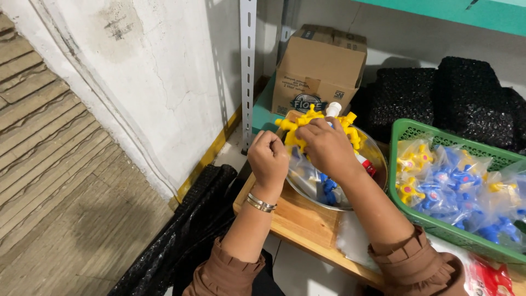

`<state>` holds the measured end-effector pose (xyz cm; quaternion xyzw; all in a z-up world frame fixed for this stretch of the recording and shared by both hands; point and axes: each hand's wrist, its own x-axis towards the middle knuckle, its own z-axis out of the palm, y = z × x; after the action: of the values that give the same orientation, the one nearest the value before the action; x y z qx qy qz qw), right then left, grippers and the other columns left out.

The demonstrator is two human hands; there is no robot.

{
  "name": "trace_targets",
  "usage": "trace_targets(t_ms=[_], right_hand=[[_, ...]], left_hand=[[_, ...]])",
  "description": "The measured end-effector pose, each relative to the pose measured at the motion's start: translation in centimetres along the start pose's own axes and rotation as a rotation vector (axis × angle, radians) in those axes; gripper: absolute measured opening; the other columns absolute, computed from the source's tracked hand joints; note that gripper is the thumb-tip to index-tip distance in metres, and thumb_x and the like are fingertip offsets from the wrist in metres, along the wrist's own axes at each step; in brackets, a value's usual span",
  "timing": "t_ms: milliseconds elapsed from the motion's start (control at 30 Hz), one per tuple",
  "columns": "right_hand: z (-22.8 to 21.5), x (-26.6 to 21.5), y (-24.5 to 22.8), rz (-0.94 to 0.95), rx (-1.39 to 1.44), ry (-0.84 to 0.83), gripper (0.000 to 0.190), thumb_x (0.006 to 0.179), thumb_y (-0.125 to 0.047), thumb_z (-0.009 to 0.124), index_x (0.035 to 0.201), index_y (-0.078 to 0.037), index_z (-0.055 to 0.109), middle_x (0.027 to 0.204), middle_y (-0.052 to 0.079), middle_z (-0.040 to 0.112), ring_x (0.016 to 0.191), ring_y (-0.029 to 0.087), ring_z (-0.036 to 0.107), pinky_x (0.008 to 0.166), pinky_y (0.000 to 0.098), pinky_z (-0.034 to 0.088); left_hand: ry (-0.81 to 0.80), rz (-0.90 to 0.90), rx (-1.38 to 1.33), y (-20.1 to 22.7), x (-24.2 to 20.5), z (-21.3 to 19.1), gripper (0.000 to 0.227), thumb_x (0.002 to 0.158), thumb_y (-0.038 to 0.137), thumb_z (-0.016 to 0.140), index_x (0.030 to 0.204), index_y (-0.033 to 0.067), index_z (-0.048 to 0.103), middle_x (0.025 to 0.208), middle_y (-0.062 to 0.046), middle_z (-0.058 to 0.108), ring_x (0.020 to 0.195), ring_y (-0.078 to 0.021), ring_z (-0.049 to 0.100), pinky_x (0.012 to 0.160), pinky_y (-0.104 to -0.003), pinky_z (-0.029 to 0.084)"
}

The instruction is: The person places small blue and yellow plastic parts into clear plastic bags and seals them. The sealed bags are placed into a green basket on a wooden table. The person repeats this process for several parts.

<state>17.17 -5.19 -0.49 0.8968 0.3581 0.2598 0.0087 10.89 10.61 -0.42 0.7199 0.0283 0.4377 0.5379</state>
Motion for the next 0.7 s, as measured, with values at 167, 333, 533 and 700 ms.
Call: trace_targets(t_ms=[167,333,533,700], right_hand=[[-2.4,-0.8,1.0,0.081,0.109,0.033,0.034,0.07,-0.015,0.08,0.098,-0.017,0.061,0.093,0.002,0.07,0.107,0.022,0.063,0.101,0.0464,0.043],[-4.7,-1.6,1.0,0.198,0.113,-0.064,0.034,0.069,-0.015,0.08,0.098,-0.017,0.061,0.09,0.002,0.071,0.103,0.023,0.066,0.099,0.043,0.046],[-8.5,-2.9,0.5,0.253,0.206,-0.055,0.032,0.063,-0.018,0.084,0.089,-0.015,0.064,0.082,0.003,0.071,0.096,0.025,0.069,0.097,0.0434,0.044],[-10.0,-4.3,1.3,0.525,0.689,0.038,0.04,0.071,-0.003,0.076,0.109,-0.011,0.067,0.089,0.018,0.07,0.088,0.036,0.07,0.081,0.0422,0.057]], left_hand=[[0.0,0.019,-0.014,-0.3,-0.1,0.4,0.023,0.071,-0.001,0.043,0.053,0.0114,0.036,0.049,-0.003,0.028,0.04,-0.026,0.035,0.049,-0.019,0.042],[-0.067,0.074,-0.091,-0.5,0.0,0.5,0.024,0.072,-0.005,0.043,0.053,0.0089,0.043,0.049,-0.005,0.035,0.042,-0.0241,0.04,0.045,-0.024,0.042],[-0.128,0.09,-0.195,-1.1,-0.1,1.1,0.024,0.072,-0.006,0.048,0.054,0.0097,0.045,0.05,-0.005,0.041,0.043,-0.0208,0.042,0.045,-0.025,0.04],[-0.096,0.136,-0.372,-2.5,-0.5,2.1,0.02,0.071,-0.003,0.051,0.058,0.0115,0.055,0.057,-0.004,0.052,0.053,-0.0184,0.053,0.052,-0.026,0.043]])
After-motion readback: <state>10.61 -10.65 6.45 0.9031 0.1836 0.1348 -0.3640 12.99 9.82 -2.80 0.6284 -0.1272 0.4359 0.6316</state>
